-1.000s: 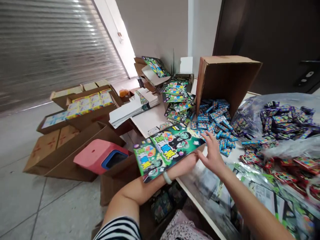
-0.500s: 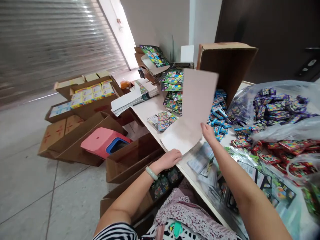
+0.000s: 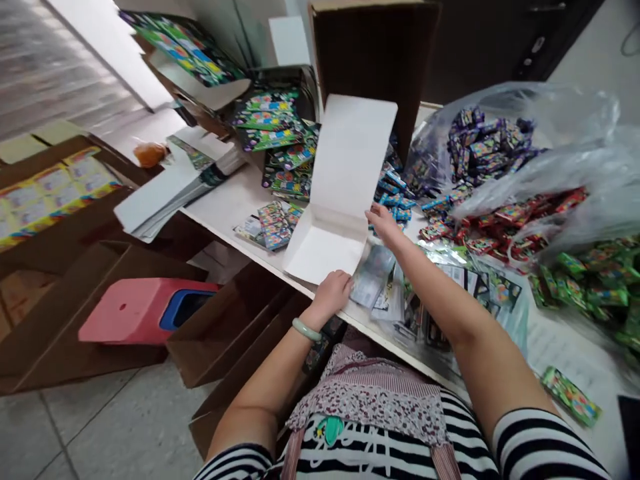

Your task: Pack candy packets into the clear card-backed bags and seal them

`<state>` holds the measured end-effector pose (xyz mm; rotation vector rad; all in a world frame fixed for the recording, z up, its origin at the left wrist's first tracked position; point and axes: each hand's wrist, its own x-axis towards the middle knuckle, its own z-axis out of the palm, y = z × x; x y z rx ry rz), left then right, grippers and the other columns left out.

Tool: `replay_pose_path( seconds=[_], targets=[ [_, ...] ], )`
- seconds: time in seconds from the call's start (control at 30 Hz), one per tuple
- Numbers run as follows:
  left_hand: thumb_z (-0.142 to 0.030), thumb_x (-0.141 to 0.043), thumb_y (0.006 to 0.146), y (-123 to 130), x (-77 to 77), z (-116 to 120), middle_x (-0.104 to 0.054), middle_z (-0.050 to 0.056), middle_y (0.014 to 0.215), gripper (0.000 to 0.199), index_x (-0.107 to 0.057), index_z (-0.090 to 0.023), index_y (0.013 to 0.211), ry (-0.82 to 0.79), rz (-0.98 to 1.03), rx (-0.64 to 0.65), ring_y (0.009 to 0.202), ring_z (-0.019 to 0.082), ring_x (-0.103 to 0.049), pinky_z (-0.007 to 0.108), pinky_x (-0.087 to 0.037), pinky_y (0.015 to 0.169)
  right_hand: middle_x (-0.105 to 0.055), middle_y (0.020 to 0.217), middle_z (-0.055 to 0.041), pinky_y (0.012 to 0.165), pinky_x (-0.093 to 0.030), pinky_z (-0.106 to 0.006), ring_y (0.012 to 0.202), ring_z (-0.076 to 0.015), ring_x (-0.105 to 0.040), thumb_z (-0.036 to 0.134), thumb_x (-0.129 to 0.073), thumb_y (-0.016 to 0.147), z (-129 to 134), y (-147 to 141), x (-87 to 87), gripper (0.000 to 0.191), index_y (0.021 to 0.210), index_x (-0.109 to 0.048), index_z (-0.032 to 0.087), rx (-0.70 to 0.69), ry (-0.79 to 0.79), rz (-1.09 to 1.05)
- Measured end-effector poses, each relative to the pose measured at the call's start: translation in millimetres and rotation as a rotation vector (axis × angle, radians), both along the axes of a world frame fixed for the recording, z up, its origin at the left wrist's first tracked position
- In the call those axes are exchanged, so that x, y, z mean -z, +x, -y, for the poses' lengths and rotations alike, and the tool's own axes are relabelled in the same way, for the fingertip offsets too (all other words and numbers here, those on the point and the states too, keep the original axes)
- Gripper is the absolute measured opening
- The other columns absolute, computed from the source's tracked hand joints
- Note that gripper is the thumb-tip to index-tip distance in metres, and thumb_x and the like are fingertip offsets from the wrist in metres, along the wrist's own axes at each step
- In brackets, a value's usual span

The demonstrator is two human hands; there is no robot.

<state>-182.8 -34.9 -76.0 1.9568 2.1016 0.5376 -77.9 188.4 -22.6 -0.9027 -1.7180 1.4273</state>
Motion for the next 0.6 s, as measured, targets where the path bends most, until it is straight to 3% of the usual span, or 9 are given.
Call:
replay_pose_path(
  seconds=[0.1, 0.17, 0.23, 0.3, 0.4, 0.47, 0.53, 0.6],
  targets=[
    [-0.033, -0.054, 0.096, -1, -9.2, 2, -0.065, 0.016, 0.119, 0.033, -0.057, -0.014, 0.123, 0.095, 0.04, -0.021, 0.111, 0.028, -0.061, 0.047, -0.052, 0.097, -0.07, 0.117, -0.0069, 0.1, -0.048, -0.044, 0.108, -0.0225, -0.064, 0.049, -0.063, 0.08, 6, 81, 1.3, 0.04, 0.11, -0.065, 0.023, 0.09, -0.014, 0.023],
    [-0.036, -0.052, 0.097, 6, -18.1, 2, -0.066, 0.014, 0.118, 0.035, -0.055, -0.016, 0.125, 0.238, 0.086, -0.002, 0.111, 0.026, -0.062, 0.045, -0.052, 0.097, -0.073, 0.107, -0.006, 0.097, -0.05, -0.044, 0.099, -0.0222, -0.067, 0.047, -0.063, 0.08, 14, 143, 2.4, 0.034, 0.104, -0.068, 0.023, 0.16, 0.083, 0.08],
    [-0.036, -0.049, 0.099, 24, -23.8, -5, -0.068, 0.012, 0.113, 0.031, -0.057, -0.018, 0.123, 0.306, 0.146, 0.095, 0.109, 0.024, -0.063, 0.043, -0.052, 0.097, -0.073, 0.097, -0.0063, 0.091, -0.052, -0.044, 0.091, -0.0231, -0.068, 0.043, -0.062, 0.081, 25, 195, 4.9, 0.029, 0.099, -0.069, 0.022, 0.231, 0.158, 0.245],
    [-0.039, -0.05, 0.098, 48, -23.0, -16, -0.066, 0.014, 0.122, 0.035, -0.056, -0.018, 0.126, 0.225, 0.172, 0.207, 0.118, 0.026, -0.061, 0.045, -0.049, 0.104, -0.074, 0.095, -0.0086, 0.089, -0.052, -0.045, 0.089, -0.0252, -0.068, 0.037, -0.059, 0.083, 38, 227, 9.6, 0.025, 0.097, -0.07, 0.02, 0.198, 0.227, 0.452],
    [-0.05, -0.058, 0.092, 81, -12.5, -34, -0.042, 0.024, 0.153, 0.063, -0.046, -0.012, 0.141, -0.003, 0.126, 0.159, 0.147, 0.04, -0.032, 0.059, -0.032, 0.117, -0.069, 0.121, -0.0163, 0.101, -0.046, -0.051, 0.114, -0.0323, -0.062, 0.034, -0.06, 0.084, 54, 240, 17.6, 0.037, 0.116, -0.067, 0.016, 0.055, 0.395, 0.71],
    [-0.055, -0.059, 0.09, 96, -5.9, -40, -0.028, 0.025, 0.16, 0.076, -0.038, -0.011, 0.147, -0.113, 0.118, 0.117, 0.153, 0.043, -0.016, 0.065, -0.022, 0.119, -0.055, 0.143, -0.0211, 0.109, -0.037, -0.056, 0.135, -0.0388, -0.046, 0.039, -0.07, 0.079, 59, 238, 21.2, 0.065, 0.137, -0.054, 0.014, 0.009, 0.47, 0.867],
    [-0.057, -0.058, 0.09, 109, -3.4, -42, -0.026, 0.023, 0.162, 0.078, -0.034, -0.014, 0.15, -0.141, 0.129, 0.182, 0.154, 0.041, -0.012, 0.065, -0.016, 0.121, -0.043, 0.153, -0.023, 0.111, -0.032, -0.061, 0.141, -0.0429, -0.036, 0.047, -0.079, 0.071, 58, 235, 22.6, 0.091, 0.148, -0.041, 0.014, -0.03, 0.476, 1.001],
    [-0.058, -0.061, 0.088, 125, -5.0, -41, -0.024, 0.02, 0.164, 0.082, -0.032, -0.017, 0.152, -0.134, 0.134, 0.298, 0.155, 0.039, -0.01, 0.063, -0.011, 0.123, -0.044, 0.152, -0.023, 0.11, -0.032, -0.061, 0.139, -0.0433, -0.038, 0.056, -0.079, 0.069, 54, 233, 21.9, 0.097, 0.148, -0.04, 0.015, -0.082, 0.484, 1.079]
  ],
)
